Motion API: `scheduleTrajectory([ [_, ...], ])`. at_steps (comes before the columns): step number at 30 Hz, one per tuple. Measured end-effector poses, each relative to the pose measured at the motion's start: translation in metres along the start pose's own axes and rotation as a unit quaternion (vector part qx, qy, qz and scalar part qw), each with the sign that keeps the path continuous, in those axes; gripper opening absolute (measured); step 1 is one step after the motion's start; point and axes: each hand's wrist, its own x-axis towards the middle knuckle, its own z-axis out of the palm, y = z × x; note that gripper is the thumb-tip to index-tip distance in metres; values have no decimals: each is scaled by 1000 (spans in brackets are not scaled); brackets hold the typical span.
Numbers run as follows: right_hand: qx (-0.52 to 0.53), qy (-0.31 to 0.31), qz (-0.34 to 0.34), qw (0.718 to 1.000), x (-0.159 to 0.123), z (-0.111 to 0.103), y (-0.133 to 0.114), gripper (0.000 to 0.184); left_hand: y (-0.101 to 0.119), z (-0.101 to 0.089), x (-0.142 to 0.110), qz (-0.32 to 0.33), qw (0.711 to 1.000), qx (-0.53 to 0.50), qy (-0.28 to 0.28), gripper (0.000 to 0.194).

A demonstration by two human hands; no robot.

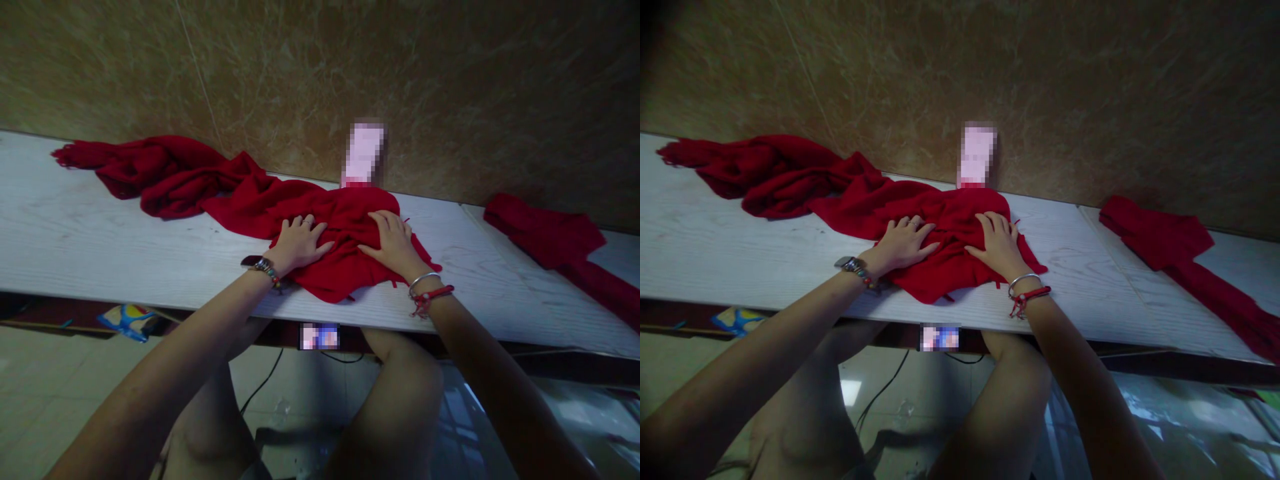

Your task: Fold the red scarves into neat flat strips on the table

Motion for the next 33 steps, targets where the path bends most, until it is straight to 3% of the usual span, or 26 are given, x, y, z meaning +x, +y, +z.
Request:
scheduleTrajectory([
  [5,-4,-55,53,997,2,7,0,83,9,-5,-33,-9,998,23,51,48],
  [8,26,-95,15,995,7,11,-1,79,3,-8,-41,-17,994,10,105,39],
  [11,40,-97,-15,994,13,14,-6,77,-18,-9,-42,-76,987,-19,142,54],
  [14,46,-101,-34,993,19,17,-18,73,-47,-7,-43,-169,980,-82,58,72],
  [17,47,-125,-59,989,27,19,-33,71,-73,-3,-48,-193,976,-105,0,70],
  [27,43,-163,-125,978,55,30,-77,71,-130,1,-78,-232,970,-68,-3,66],
  [33,66,-134,-133,980,60,35,-88,69,-142,2,-87,-236,969,-63,23,62],
])
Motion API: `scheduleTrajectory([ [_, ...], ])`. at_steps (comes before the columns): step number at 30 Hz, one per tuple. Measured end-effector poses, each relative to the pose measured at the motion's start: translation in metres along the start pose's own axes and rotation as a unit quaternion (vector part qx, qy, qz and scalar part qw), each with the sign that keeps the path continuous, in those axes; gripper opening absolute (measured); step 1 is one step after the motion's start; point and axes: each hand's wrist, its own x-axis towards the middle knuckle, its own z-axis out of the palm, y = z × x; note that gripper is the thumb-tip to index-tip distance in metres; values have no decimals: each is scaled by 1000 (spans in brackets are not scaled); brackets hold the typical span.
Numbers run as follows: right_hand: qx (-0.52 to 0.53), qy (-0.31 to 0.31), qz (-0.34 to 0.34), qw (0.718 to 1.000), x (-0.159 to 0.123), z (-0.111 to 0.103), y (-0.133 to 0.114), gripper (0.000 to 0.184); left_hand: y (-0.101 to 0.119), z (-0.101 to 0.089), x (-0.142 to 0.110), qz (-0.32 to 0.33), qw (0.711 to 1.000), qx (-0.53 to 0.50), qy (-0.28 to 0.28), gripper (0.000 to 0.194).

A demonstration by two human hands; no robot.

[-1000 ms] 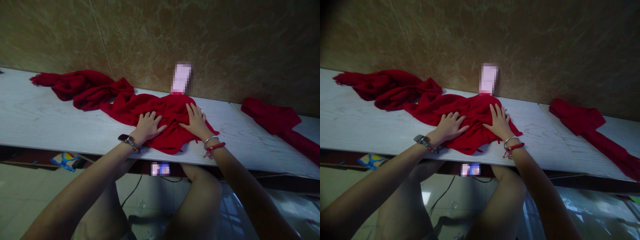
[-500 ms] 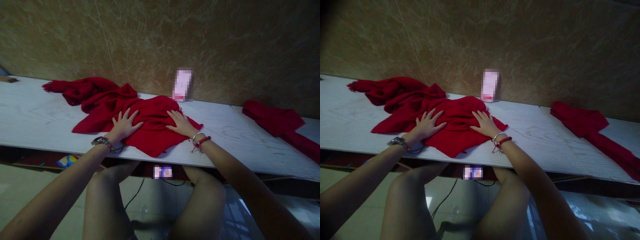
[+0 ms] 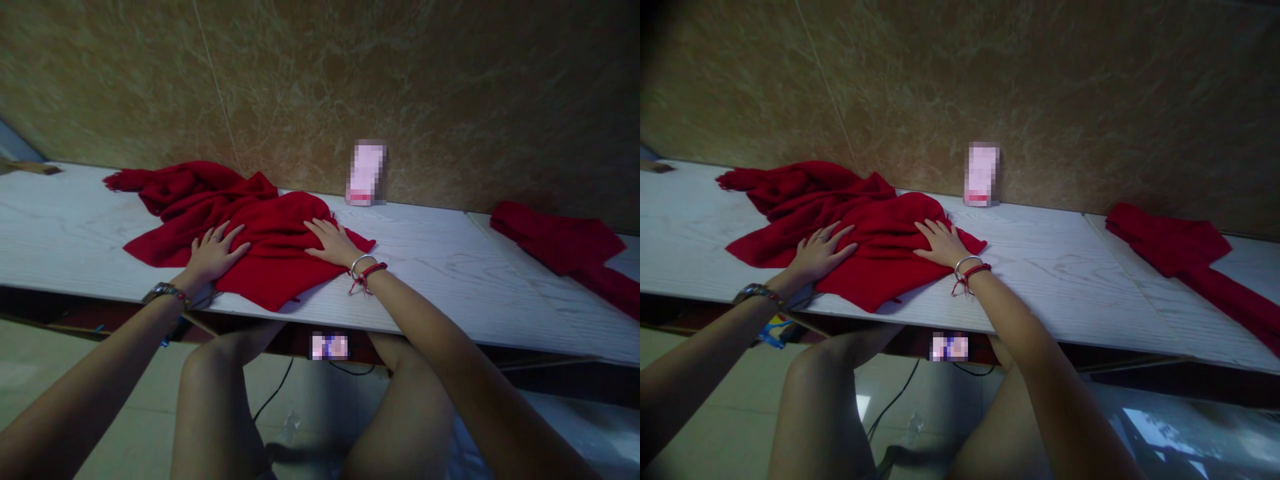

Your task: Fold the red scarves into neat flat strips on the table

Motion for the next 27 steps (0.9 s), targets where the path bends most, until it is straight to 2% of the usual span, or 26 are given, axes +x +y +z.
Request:
scheduleTrajectory([
  [6,1,89,-11,996,-14,-2,1,52,0,2,2,-1,1000,-1,12,59],
  [9,0,128,5,992,-27,-4,7,47,0,2,2,-1,1000,-3,22,57],
  [14,17,146,51,988,-50,-4,35,49,2,-1,1,-6,1000,2,24,54],
  [19,92,142,11,985,-62,1,68,52,4,-3,-3,-5,999,11,50,53],
  [22,108,165,10,980,-62,6,76,40,5,-5,-5,15,998,16,60,52],
  [27,132,205,21,970,-61,6,78,13,9,-15,-10,20,997,67,27,52],
])
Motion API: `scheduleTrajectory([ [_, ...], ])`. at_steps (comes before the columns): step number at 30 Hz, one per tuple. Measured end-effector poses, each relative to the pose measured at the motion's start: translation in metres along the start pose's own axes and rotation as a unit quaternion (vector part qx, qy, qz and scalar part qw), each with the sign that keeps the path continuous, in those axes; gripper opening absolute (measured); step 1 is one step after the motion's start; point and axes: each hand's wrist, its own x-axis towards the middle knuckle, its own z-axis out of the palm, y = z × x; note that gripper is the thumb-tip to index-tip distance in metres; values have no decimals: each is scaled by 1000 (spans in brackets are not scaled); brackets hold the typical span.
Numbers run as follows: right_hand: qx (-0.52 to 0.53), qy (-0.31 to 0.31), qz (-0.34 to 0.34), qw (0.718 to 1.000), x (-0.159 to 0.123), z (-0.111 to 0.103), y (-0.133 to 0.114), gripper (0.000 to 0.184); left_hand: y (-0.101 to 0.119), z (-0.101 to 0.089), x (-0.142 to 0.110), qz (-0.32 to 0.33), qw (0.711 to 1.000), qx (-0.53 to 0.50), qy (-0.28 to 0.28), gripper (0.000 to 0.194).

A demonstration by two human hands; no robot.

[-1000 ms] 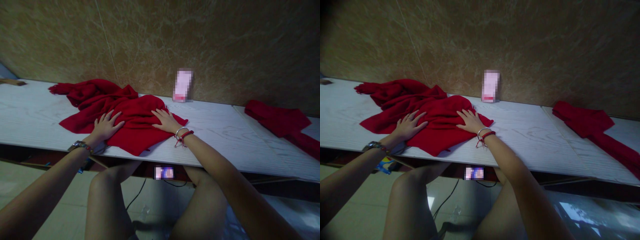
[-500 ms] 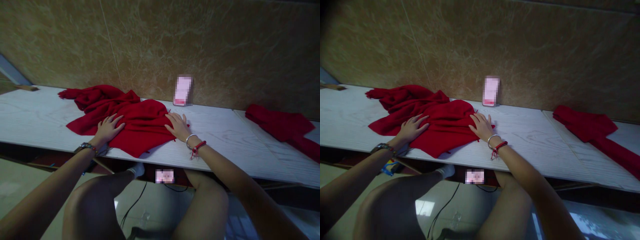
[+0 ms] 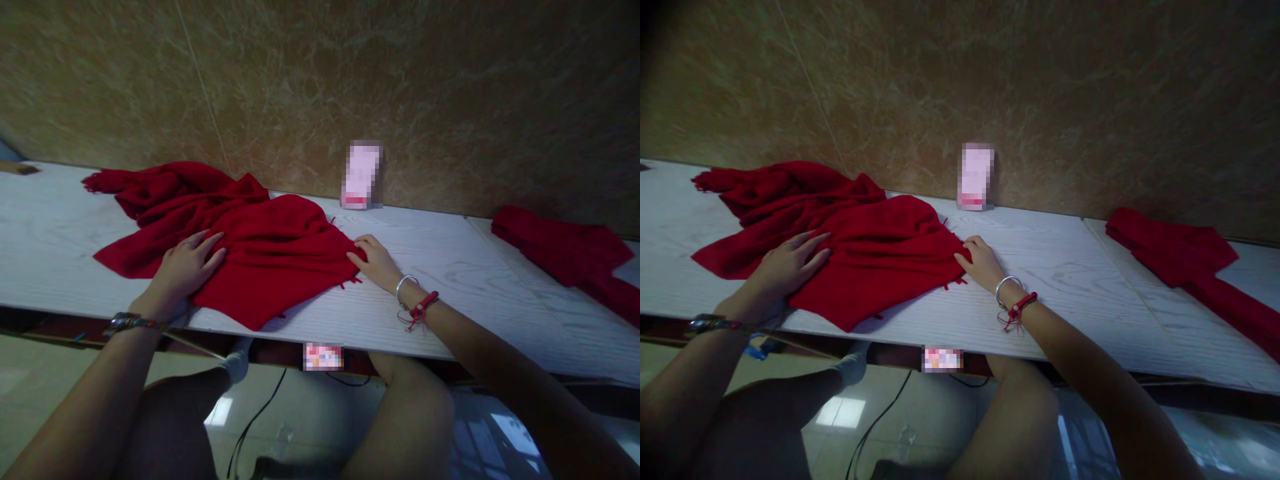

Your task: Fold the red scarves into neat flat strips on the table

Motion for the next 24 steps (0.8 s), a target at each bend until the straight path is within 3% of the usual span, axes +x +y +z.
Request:
scheduleTrajectory([
  [4,36,36,4,999,5,-9,-2,5,5,-11,-4,17,999,35,20,50],
  [7,76,41,15,996,7,-15,-6,5,21,-16,5,94,993,-19,67,49],
  [9,96,54,10,994,6,-17,-11,6,40,-18,20,165,980,-90,66,48],
  [12,117,80,-9,990,4,-18,-17,5,82,-20,51,285,945,-162,11,46],
  [18,143,107,-10,984,4,-21,-19,7,163,-26,93,384,903,-165,-103,46],
  [21,162,123,22,979,5,-22,-15,5,179,-27,100,379,895,-168,-168,39],
  [24,194,112,77,972,6,-21,-9,10,177,-28,105,374,885,-214,-179,26],
])
